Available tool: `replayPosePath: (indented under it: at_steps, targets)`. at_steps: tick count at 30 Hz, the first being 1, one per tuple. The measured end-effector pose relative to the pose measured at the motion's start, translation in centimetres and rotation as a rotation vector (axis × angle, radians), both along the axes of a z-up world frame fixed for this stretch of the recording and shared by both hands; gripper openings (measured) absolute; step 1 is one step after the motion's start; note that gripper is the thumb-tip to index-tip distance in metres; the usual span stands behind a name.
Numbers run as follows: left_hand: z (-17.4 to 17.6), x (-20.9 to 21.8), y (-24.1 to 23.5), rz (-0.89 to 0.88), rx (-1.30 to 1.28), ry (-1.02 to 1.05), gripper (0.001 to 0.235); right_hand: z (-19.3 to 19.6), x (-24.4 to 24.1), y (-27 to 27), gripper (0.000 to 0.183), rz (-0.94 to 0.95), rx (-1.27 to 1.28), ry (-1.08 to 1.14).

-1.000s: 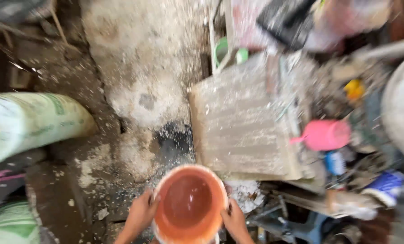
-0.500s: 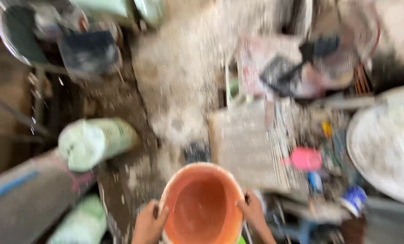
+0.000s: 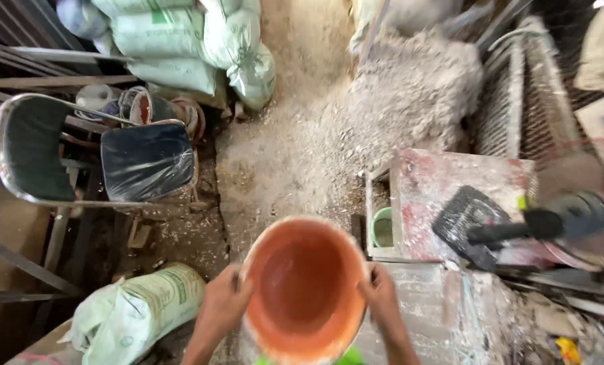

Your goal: Mixing gypsum powder with water in a bowl to prepare a casting mixture.

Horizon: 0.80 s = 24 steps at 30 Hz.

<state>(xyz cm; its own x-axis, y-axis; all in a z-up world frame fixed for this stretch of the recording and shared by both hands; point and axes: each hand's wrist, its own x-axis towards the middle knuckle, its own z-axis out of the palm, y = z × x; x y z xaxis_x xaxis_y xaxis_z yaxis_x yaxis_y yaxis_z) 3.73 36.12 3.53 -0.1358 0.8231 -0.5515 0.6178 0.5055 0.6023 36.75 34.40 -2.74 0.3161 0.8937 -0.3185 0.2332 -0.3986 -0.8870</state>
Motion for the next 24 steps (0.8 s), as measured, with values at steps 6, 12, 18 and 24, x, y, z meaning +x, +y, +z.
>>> replayPosePath:
  at_steps: [6, 12, 18, 24]
  targets:
    - [2.1, 0.1, 18.9, 0.027, 0.189, -0.072, 0.03, 8.1, -0.3, 19.8, 0.018, 0.005, 0.102, 0.109]
    - [1.3, 0.4, 41.3, 0.036, 0.159, -0.189, 0.036, 8.4, 1.1, 41.3, 0.007, -0.045, 0.136, 0.106]
    - [3.3, 1.1, 62.0, -0.158, 0.08, -0.144, 0.033, 10.2, 0.2, 56.6, 0.004, -0.143, -0.001, 0.05]
    - [9.5, 5.0, 84.0, -0.249, 0.123, -0.114, 0.04, 9.0, 4.8, 74.2, 0.005, -0.27, 0.135, 0.153]
